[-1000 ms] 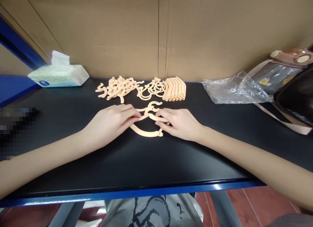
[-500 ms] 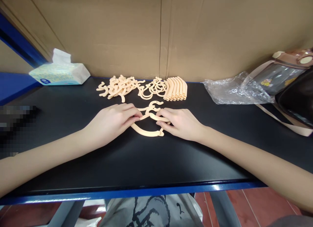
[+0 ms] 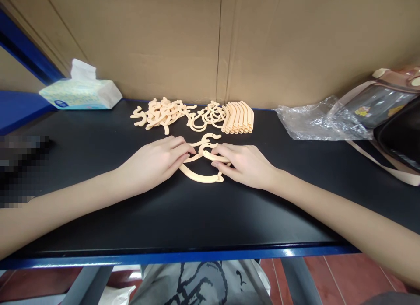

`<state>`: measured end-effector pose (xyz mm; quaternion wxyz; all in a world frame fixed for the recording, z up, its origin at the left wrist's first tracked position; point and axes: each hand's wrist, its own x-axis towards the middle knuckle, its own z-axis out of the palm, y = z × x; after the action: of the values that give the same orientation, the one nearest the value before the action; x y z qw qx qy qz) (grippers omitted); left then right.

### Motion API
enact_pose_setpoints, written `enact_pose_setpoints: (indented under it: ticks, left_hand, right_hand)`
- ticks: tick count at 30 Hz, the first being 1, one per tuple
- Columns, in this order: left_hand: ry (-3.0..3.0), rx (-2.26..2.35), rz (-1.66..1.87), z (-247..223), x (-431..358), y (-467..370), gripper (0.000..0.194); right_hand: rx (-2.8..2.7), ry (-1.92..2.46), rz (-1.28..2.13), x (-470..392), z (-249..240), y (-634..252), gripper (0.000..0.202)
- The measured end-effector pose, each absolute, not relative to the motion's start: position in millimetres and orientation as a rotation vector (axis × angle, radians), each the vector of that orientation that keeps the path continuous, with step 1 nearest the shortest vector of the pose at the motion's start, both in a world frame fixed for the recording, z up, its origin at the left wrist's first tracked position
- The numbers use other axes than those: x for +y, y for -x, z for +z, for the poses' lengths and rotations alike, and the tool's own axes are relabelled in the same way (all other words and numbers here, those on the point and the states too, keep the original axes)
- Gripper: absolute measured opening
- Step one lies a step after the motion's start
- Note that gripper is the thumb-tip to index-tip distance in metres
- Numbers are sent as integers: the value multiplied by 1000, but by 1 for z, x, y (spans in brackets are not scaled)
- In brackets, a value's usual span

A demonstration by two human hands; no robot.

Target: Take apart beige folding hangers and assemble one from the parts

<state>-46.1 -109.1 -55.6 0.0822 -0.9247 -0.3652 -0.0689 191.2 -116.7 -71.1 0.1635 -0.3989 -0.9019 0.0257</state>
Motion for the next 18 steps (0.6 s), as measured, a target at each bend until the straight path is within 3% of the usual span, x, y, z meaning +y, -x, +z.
enact_pose_setpoints:
  ticks: [18]
  left_hand:
    - [2733, -1029, -276, -59, -109, 45, 35]
  right_hand:
    - [-2566, 1138, 87, -117, -70, -189, 22]
